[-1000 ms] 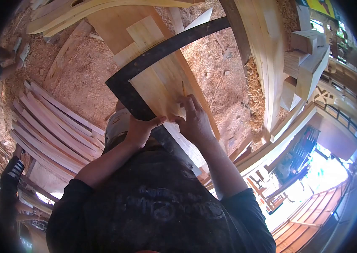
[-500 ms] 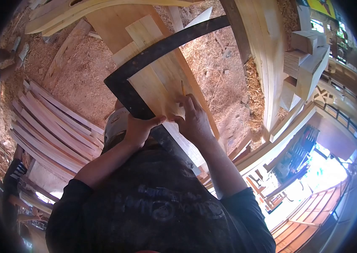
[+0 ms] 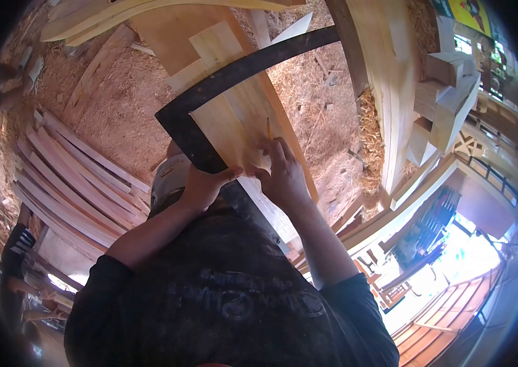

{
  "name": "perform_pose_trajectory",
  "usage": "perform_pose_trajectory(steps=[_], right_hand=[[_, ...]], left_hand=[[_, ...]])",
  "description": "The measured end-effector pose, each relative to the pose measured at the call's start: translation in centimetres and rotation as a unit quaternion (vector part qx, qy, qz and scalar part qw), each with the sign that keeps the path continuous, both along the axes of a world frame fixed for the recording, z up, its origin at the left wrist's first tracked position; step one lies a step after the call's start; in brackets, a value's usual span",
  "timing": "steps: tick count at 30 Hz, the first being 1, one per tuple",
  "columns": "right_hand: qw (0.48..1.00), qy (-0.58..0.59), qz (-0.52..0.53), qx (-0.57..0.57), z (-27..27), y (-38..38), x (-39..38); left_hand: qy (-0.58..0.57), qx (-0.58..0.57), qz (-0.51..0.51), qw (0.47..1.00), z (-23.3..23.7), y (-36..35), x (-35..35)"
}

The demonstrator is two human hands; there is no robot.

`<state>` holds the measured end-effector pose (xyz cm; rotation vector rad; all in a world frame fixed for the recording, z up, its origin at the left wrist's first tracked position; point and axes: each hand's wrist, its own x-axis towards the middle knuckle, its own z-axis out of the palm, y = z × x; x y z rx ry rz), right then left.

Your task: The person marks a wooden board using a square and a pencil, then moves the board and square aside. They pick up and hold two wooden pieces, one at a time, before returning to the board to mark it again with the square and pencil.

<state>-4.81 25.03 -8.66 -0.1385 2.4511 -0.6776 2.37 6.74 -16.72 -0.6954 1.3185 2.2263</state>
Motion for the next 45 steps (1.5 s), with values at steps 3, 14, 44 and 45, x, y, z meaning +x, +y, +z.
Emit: perform_pose_trajectory(steps=[3, 14, 44, 45], right_hand=[[1.0, 0.0, 0.001, -0.001, 0.0, 0.0, 0.0], [1.0, 0.003, 0.001, -0.003, -0.2, 0.2, 0.1], [0.965, -0.005, -0.001, -0.262, 0.4, -8.6, -14.5], [0.968, -0.009, 0.002, -0.249, -0.1, -9.3, -15.0]], left_hand=[[0.007, -0.009, -0.006, 1.0, 0.2, -0.1, -0.2], [0.016, -0.022, -0.015, 1.0, 0.1, -0.1, -0.1], [-0.052, -0.016, 0.013, 0.998, -1.0, 0.9, 0.8], [-0.052, -0.006, 0.013, 0.999, -0.9, 0.8, 0.6]])
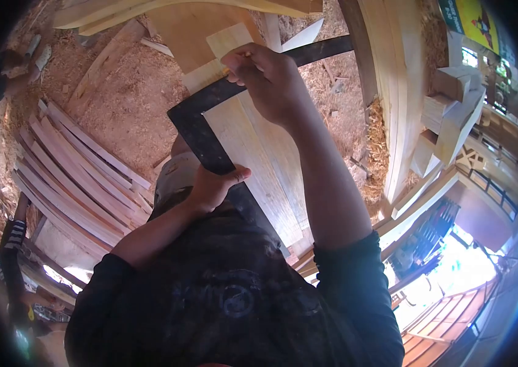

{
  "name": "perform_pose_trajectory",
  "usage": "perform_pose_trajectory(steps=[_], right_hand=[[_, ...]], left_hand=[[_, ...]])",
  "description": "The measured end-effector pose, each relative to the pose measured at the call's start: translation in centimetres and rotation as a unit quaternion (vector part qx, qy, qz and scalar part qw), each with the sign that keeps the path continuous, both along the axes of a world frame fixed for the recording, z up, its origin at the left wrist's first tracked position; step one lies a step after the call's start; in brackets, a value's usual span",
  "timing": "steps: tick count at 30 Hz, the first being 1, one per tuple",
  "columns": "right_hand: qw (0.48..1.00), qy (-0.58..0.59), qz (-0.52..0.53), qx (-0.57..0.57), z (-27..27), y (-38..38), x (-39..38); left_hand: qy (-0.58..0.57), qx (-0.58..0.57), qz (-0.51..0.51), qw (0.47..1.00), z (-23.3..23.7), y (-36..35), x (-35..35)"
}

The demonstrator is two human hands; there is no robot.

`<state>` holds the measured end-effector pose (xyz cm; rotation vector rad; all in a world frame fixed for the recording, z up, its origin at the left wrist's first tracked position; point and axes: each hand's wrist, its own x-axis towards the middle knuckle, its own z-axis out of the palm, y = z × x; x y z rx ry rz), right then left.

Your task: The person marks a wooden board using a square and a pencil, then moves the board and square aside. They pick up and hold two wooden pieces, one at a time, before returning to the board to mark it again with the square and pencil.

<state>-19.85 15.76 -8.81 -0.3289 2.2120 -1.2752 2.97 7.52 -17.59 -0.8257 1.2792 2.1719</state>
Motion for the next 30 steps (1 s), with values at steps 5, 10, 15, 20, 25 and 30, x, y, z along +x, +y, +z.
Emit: perform_pose_trajectory(steps=[5, 10, 15, 20, 25, 30], right_hand=[[0.994, 0.007, 0.056, 0.09, -0.4, -1.2, -0.7], [0.986, 0.078, 0.068, 0.133, -0.4, -0.7, -1.5], [0.936, 0.274, 0.188, 0.119, -1.2, -2.0, 1.2], [0.972, 0.177, 0.117, 0.1, -1.3, -3.3, 2.4], [0.954, 0.258, 0.101, 0.117, -1.7, -2.0, 0.5], [0.969, 0.198, 0.132, 0.06, -1.9, -5.2, 3.9]], left_hand=[[-0.012, 0.024, -0.004, 1.0, 0.4, -0.3, -0.2], [-0.02, 0.017, 0.01, 1.0, 0.5, -0.2, -0.1], [-0.014, 0.008, 0.002, 1.0, 0.4, -0.1, -0.2], [-0.021, 0.004, -0.007, 1.0, 0.9, -0.4, -0.3], [-0.016, 0.005, 0.013, 1.0, 0.4, 0.0, 0.0], [-0.021, 0.008, -0.021, 1.0, 1.2, -0.6, -0.5]])
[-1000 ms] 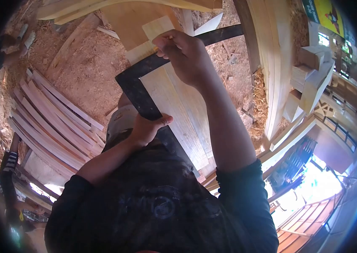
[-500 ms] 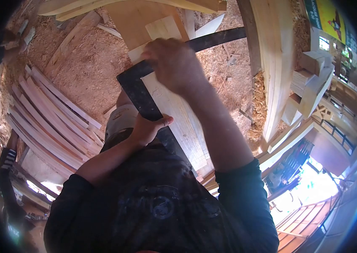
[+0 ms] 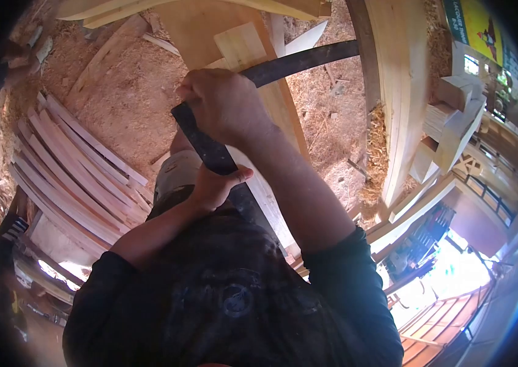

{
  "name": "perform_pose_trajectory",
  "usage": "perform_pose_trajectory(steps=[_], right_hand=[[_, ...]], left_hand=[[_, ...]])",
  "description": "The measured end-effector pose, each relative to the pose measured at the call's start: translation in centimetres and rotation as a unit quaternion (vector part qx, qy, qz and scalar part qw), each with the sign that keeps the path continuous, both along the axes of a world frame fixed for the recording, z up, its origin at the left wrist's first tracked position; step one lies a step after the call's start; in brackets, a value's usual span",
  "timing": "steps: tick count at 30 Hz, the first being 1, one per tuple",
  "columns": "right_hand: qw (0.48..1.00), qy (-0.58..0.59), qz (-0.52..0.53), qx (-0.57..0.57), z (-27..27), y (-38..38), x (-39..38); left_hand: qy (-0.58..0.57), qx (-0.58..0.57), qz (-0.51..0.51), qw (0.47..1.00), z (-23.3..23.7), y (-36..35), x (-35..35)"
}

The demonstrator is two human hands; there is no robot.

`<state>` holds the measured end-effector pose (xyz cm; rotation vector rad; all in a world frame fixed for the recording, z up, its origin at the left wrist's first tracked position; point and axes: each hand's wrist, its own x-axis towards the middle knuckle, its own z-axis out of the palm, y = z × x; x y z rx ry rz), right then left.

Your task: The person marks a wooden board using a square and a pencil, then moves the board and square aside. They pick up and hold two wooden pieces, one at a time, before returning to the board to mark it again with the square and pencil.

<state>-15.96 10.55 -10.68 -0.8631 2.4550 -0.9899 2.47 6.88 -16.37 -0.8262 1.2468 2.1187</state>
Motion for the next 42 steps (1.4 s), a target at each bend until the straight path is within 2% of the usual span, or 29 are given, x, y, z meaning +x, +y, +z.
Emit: perform_pose_trajectory(steps=[1, 4, 5, 8, 9, 12, 16, 17, 19, 20, 21, 24, 27, 30, 31, 34, 38, 41, 42], right_hand=[[0.998, -0.058, -0.017, 0.034, 0.3, 0.2, -0.5], [0.977, -0.183, -0.109, 0.003, -0.5, 2.8, -2.2], [0.98, -0.168, -0.106, -0.028, -1.2, 4.0, -3.0], [0.984, -0.108, -0.138, 0.018, -0.1, 4.4, -3.6], [0.989, -0.088, -0.12, 0.002, -0.2, 3.8, -3.1], [0.986, -0.136, -0.075, -0.055, -0.8, 1.9, -1.1], [0.974, -0.168, -0.15, -0.008, -0.2, 3.5, -3.2], [0.984, -0.094, -0.132, 0.078, 0.8, 3.9, -4.2], [0.99, 0.024, -0.077, 0.116, 0.8, 4.0, -3.9], [0.986, 0.086, -0.049, 0.132, 0.7, 3.8, -4.1], [0.98, 0.187, 0.008, 0.072, -0.7, 3.6, -3.4], [0.99, 0.132, 0.019, 0.052, -0.3, 0.2, 0.2], [0.996, -0.056, -0.064, 0.038, -0.4, -0.2, 0.0], [0.982, -0.135, -0.129, 0.0, -0.5, 2.3, -2.0], [0.97, -0.158, -0.18, -0.029, -0.7, 2.8, -2.6], [0.988, -0.043, -0.144, 0.038, -0.2, 2.9, -2.8], [0.996, -0.013, -0.08, 0.035, -0.3, -0.9, 0.6], [0.988, -0.113, -0.088, 0.062, 0.7, -1.6, 1.2], [0.98, -0.151, -0.129, -0.007, 0.7, -1.0, 1.3]], left_hand=[[-0.003, 0.002, -0.001, 1.0, 0.1, 0.0, 0.0], [0.013, -0.002, 0.02, 1.0, -0.3, 0.2, -0.1], [0.019, -0.003, 0.028, 0.999, -0.3, 0.4, 0.3], [0.03, -0.018, 0.029, 0.999, -0.8, 0.6, 0.5], [0.026, -0.015, 0.03, 0.999, -1.0, 0.7, 0.6], [0.015, -0.002, 0.028, 0.999, -1.1, 0.8, 0.5], [0.011, -0.001, 0.036, 0.999, -1.0, 0.7, 0.5], [0.015, -0.004, 0.04, 0.999, -1.1, 0.8, 0.7], [0.012, -0.001, 0.031, 0.999, -0.7, 0.7, 0.8], [0.015, -0.001, 0.028, 1.0, -0.7, 0.6, 0.5], [0.009, -0.005, 0.023, 1.0, -0.8, 0.6, 0.4], [-0.009, -0.004, 0.014, 1.0, -0.8, 0.5, 0.4], [-0.011, 0.008, 0.01, 1.0, 0.0, 0.2, 0.1], [-0.006, -0.01, 0.022, 1.0, 0.2, 0.1, -0.1], [-0.003, -0.006, 0.019, 1.0, 0.3, 0.1, 0.1], [0.007, -0.011, 0.029, 0.999, 0.0, 0.2, 0.0], [0.004, 0.004, -0.001, 1.0, -0.1, 0.2, 0.1], [0.02, 0.013, 0.028, 0.999, -0.2, 0.3, 0.2], [0.025, 0.01, 0.021, 0.999, -0.7, 0.3, 0.2]])
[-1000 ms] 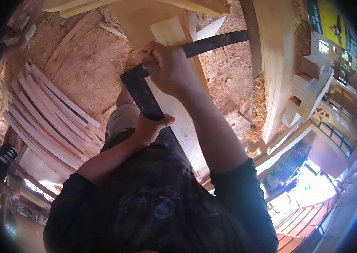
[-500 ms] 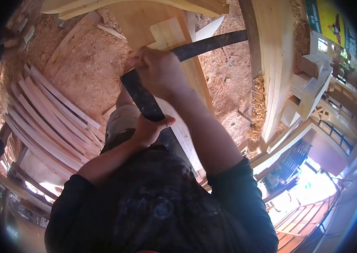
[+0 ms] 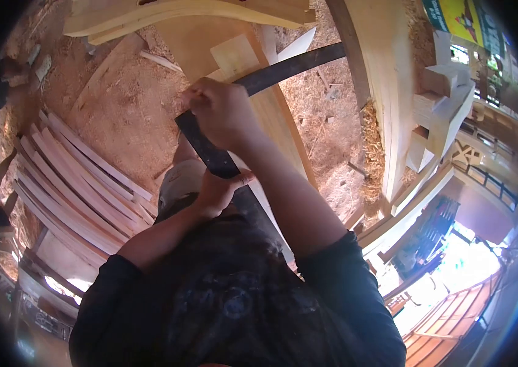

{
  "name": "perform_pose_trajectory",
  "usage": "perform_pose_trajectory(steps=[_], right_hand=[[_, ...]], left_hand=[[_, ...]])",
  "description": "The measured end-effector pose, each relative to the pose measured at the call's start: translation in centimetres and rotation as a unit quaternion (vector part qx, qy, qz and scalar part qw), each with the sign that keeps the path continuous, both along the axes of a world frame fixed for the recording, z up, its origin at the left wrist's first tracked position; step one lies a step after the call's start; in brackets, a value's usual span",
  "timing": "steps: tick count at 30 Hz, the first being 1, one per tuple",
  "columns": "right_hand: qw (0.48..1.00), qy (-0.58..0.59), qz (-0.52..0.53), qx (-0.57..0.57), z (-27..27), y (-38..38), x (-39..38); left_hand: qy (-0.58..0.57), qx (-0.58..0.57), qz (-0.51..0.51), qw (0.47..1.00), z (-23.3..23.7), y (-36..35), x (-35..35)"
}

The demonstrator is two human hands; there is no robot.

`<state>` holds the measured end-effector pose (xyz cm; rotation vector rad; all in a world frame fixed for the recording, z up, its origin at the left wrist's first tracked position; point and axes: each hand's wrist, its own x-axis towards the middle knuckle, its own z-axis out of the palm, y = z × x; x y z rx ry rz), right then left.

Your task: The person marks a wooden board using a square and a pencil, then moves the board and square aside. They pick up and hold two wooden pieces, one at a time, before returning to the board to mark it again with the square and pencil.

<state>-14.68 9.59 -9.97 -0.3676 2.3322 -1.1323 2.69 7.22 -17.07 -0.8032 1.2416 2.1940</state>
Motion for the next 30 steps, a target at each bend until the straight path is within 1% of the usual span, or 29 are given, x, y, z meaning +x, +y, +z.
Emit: perform_pose_trajectory(steps=[2, 3, 5, 6, 8, 9, 10, 12, 13, 14, 16, 17, 20, 21, 24, 25, 27, 29, 30], right_hand=[[0.984, -0.063, -0.101, -0.132, 0.1, 2.9, 0.6], [0.987, -0.055, -0.097, -0.118, 1.5, 4.2, 0.5], [0.988, -0.057, -0.122, -0.073, 2.5, 7.7, 1.9], [0.988, -0.059, -0.137, -0.051, 2.9, 9.5, 3.0], [0.992, -0.029, -0.124, 0.011, 4.3, 12.5, 6.4], [0.995, 0.0, -0.097, 0.025, 4.8, 13.8, 8.4], [0.996, 0.029, -0.072, 0.038, 5.1, 14.9, 10.6], [0.996, -0.001, -0.089, 0.017, 5.8, 16.4, 15.3], [0.996, -0.017, -0.091, 0.011, 5.8, 17.4, 17.2], [0.994, -0.003, -0.105, 0.007, 6.2, 18.0, 19.3], [0.992, 0.03, -0.115, 0.037, 7.0, 18.9, 22.4], [0.988, 0.03, -0.149, 0.041, 7.7, 19.0, 23.8], [0.95, 0.03, -0.309, 0.037, 7.0, 21.0, 27.3], [0.937, 0.067, -0.343, 0.028, 6.7, 22.2, 28.2], [0.903, 0.107, -0.413, 0.045, 6.9, 25.1, 30.8], [0.889, 0.095, -0.446, 0.046, 6.8, 26.0, 32.0], [0.86, 0.066, -0.503, 0.046, 6.1, 27.6, 34.5], [0.84, 0.03, -0.539, 0.057, 5.4, 29.2, 37.2], [0.831, 0.012, -0.552, 0.062, 4.9, 29.9, 38.5]], left_hand=[[0.005, -0.003, -0.016, 1.0, -0.6, 0.3, 0.6], [0.019, -0.025, -0.011, 0.999, -0.2, 0.2, 0.5], [0.049, -0.067, -0.002, 0.997, 1.2, 0.0, 0.5], [0.062, -0.088, -0.048, 0.993, 2.6, -0.3, 0.1], [0.086, -0.133, -0.14, 0.977, 5.9, -0.9, -0.3], [0.13, -0.201, -0.199, 0.95, 6.0, -0.7, -0.2], [0.125, -0.206, -0.205, 0.949, 6.5, -0.4, -0.2], [0.114, -0.216, -0.219, 0.945, 7.6, 0.7, -0.2], [0.137, -0.182, -0.204, 0.952, 7.6, 1.2, 0.1], [0.159, -0.181, -0.197, 0.95, 7.7, 1.8, 0.3], [0.201, -0.171, -0.194, 0.945, 9.0, 3.3, 0.3], [0.146, -0.132, -0.222, 0.955, 9.9, 4.0, 0.0], [0.051, -0.071, -0.288, 0.954, 14.2, 7.0, -0.9], [0.066, -0.066, -0.359, 0.928, 15.0, 7.9, -1.1], [0.152, -0.002, -0.48, 0.864, 18.4, 10.3, 0.4], [0.197, 0.021, -0.497, 0.845, 20.7, 10.7, 1.0], [0.375, 0.041, -0.521, 0.766, 24.3, 10.0, 1.7], [0.497, 0.158, -0.481, 0.705, 29.2, 10.5, 1.7], [0.516, 0.209, -0.496, 0.666, 30.9, 10.9, 1.3]])
